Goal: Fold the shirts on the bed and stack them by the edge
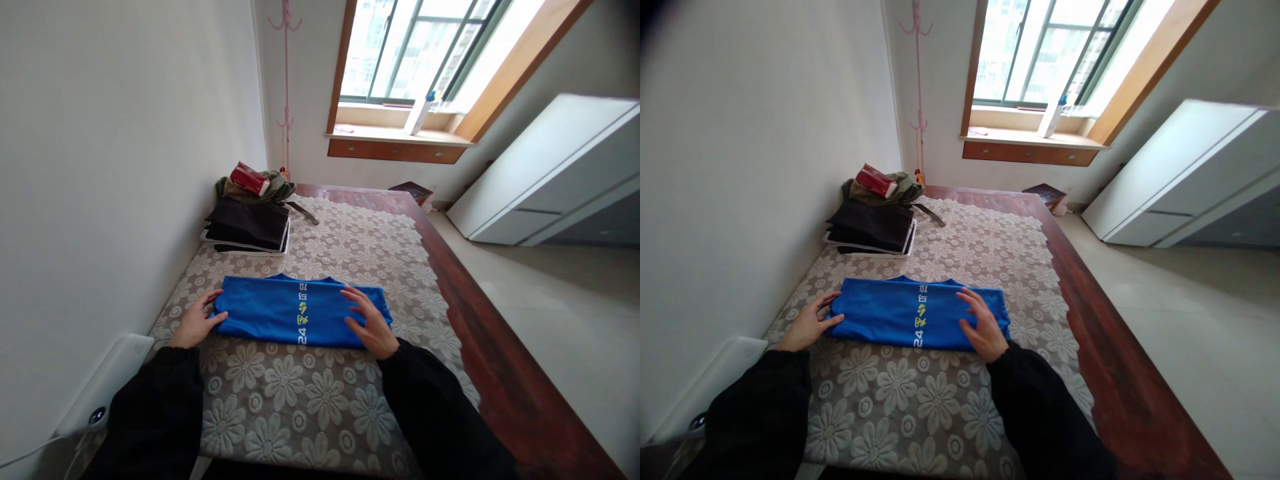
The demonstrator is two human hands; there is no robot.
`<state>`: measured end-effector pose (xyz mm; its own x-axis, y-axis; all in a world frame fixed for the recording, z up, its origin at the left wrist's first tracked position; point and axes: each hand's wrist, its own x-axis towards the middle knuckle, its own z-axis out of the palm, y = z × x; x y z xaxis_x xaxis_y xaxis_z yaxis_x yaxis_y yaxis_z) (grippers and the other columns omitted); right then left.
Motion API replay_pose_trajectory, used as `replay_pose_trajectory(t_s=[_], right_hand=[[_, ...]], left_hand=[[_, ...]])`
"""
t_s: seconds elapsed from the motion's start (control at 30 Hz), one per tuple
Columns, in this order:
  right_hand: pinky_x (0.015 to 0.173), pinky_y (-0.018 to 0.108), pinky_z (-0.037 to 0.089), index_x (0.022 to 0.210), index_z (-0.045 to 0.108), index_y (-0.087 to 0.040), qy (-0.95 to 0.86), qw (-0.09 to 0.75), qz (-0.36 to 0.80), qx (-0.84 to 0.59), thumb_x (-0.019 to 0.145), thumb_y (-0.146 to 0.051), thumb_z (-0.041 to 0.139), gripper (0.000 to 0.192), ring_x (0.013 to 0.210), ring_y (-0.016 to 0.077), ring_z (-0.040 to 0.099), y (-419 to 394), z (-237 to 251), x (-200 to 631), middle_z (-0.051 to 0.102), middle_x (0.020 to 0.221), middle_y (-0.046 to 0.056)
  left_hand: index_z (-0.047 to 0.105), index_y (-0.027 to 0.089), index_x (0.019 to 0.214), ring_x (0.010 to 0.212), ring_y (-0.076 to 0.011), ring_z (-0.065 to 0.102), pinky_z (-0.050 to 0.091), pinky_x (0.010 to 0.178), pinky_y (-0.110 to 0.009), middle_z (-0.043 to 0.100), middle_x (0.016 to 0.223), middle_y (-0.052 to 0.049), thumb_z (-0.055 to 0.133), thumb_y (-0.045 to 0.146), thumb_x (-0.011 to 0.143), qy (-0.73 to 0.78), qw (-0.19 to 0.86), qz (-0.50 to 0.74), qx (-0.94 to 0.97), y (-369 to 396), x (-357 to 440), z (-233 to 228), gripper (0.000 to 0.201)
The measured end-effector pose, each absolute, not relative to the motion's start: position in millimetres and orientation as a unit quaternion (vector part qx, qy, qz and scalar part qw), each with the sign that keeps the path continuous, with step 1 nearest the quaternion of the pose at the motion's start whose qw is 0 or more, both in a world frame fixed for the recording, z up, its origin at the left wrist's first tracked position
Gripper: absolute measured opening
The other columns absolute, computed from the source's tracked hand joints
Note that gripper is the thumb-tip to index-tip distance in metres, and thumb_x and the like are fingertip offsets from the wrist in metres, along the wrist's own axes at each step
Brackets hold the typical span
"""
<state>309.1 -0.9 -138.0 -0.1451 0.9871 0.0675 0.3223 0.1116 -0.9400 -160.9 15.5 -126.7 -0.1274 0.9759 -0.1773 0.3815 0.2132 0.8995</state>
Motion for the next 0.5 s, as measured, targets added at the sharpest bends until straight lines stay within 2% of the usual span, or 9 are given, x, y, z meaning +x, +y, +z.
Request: replay_pose_trajectory(t_s=[0.07, 0.17, 0.27, 0.4, 0.5], right_hand=[[0.115, 0.059, 0.055, 0.149, 0.060, -0.032, -0.526, 0.400, 0.631, -0.407, 0.091, -0.043, 0.074, 0.060, 0.142, 0.0354, 0.061, 10, -134, 265, 0.051, 0.166, 0.011], [0.105, 0.055, 0.062, 0.134, 0.062, -0.029, -0.347, 0.370, 0.776, -0.375, 0.085, -0.043, 0.084, 0.056, 0.122, 0.0301, 0.073, 31, -139, 213, 0.057, 0.159, 0.012], [0.096, 0.050, 0.066, 0.125, 0.061, -0.029, -0.248, 0.370, 0.812, -0.377, 0.087, -0.041, 0.082, 0.045, 0.121, 0.0272, 0.074, 44, -148, 186, 0.057, 0.159, 0.010], [0.096, 0.047, 0.066, 0.125, 0.061, -0.029, -0.211, 0.394, 0.822, -0.352, 0.099, -0.045, 0.070, 0.033, 0.120, 0.0253, 0.074, 43, -150, 172, 0.055, 0.161, 0.009], [0.099, 0.049, 0.064, 0.131, 0.061, -0.029, -0.218, 0.395, 0.823, -0.345, 0.103, -0.050, 0.064, 0.035, 0.115, 0.0260, 0.076, 40, -141, 175, 0.056, 0.159, 0.009]], left_hand=[[0.071, 0.021, 0.127, 0.150, -0.0437, 0.054, 0.054, 0.117, -0.057, 0.065, 0.152, -0.019, 0.093, 0.063, 0.056, 0.658, 0.414, 0.375, 0.505, 18, -158, -124, 0.085], [0.072, 0.021, 0.123, 0.152, -0.0435, 0.052, 0.049, 0.121, -0.059, 0.065, 0.152, -0.019, 0.095, 0.063, 0.054, 0.654, 0.420, 0.402, 0.484, 19, -153, -115, 0.083], [0.071, 0.020, 0.122, 0.149, -0.0423, 0.055, 0.049, 0.121, -0.058, 0.068, 0.148, -0.019, 0.097, 0.062, 0.054, 0.646, 0.431, 0.426, 0.464, 18, -154, -104, 0.085], [0.071, 0.019, 0.120, 0.139, -0.0411, 0.063, 0.056, 0.115, -0.056, 0.073, 0.138, -0.018, 0.099, 0.062, 0.051, 0.642, 0.428, 0.440, 0.459, 24, -156, -75, 0.086], [0.070, 0.018, 0.126, 0.137, -0.0383, 0.064, 0.056, 0.115, -0.054, 0.073, 0.138, -0.017, 0.096, 0.053, 0.060, 0.619, 0.409, 0.456, 0.492, 32, -126, -38, 0.079]])
